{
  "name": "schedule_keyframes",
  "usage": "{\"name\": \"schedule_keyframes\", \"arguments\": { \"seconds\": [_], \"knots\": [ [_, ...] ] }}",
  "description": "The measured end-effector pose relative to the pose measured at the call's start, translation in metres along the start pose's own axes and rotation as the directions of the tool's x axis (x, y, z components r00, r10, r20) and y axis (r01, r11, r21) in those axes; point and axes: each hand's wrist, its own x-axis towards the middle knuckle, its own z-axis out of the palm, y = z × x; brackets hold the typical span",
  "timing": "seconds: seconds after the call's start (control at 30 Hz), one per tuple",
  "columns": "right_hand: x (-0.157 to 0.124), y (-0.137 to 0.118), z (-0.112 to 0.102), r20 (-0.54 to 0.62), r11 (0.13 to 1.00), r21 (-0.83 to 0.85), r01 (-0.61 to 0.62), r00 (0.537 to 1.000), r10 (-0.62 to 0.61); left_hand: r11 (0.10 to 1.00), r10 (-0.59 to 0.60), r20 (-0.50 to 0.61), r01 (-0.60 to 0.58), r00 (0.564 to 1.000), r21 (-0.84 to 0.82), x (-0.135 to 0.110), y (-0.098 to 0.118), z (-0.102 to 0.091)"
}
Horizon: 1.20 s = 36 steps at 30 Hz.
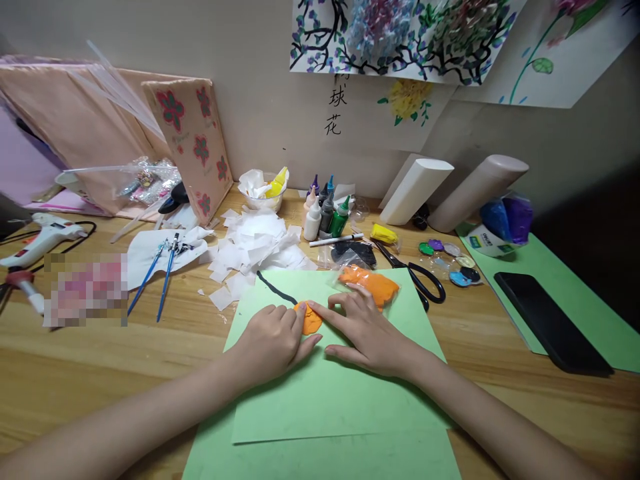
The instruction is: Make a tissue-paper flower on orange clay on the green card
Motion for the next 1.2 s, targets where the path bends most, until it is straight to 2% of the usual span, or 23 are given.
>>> {"name": "schedule_keyframes", "arguments": {
  "seconds": [0.33,0.4,0.53,0.67,0.73,0.8,0.93,1.07,1.2],
  "knots": [
    [0.007,-0.013,0.009,-0.128,0.997,0.067,-0.036,0.991,0.045,1.0,-0.024,-0.028,0.025,0.999,0.011,0.004,0.0,0.007],
    [0.007,-0.012,0.01,-0.125,0.996,0.078,-0.034,0.991,0.043,0.998,-0.05,-0.03,0.049,0.998,-0.037,0.004,-0.001,0.006],
    [0.008,-0.01,0.008,-0.05,0.995,0.094,-0.026,0.998,0.031,0.952,-0.197,-0.023,0.185,0.98,-0.244,0.001,-0.011,0.005],
    [0.008,-0.01,0.007,-0.025,0.995,0.085,-0.051,0.998,0.054,0.87,-0.372,-0.102,0.309,0.922,-0.385,0.0,-0.019,0.008],
    [0.009,-0.011,0.009,-0.036,0.995,0.066,-0.08,0.996,0.083,0.838,-0.41,-0.039,0.359,0.911,-0.411,0.0,-0.021,0.01],
    [0.009,-0.014,0.011,-0.048,0.993,0.043,-0.109,0.993,0.111,0.807,-0.435,0.075,0.425,0.897,-0.411,0.001,-0.021,0.011],
    [0.009,-0.015,0.013,-0.058,0.991,0.055,-0.12,0.991,0.123,0.748,-0.467,0.23,0.52,0.854,-0.411,0.005,-0.022,0.012],
    [0.009,-0.015,0.012,-0.074,0.995,0.083,-0.059,0.995,0.066,0.712,-0.488,0.301,0.573,0.82,-0.407,0.006,-0.022,0.01],
    [0.01,-0.016,0.01,-0.08,0.995,0.056,-0.08,0.993,0.084,0.723,-0.471,0.326,0.571,0.82,-0.389,0.007,-0.021,0.009]
  ]
}}
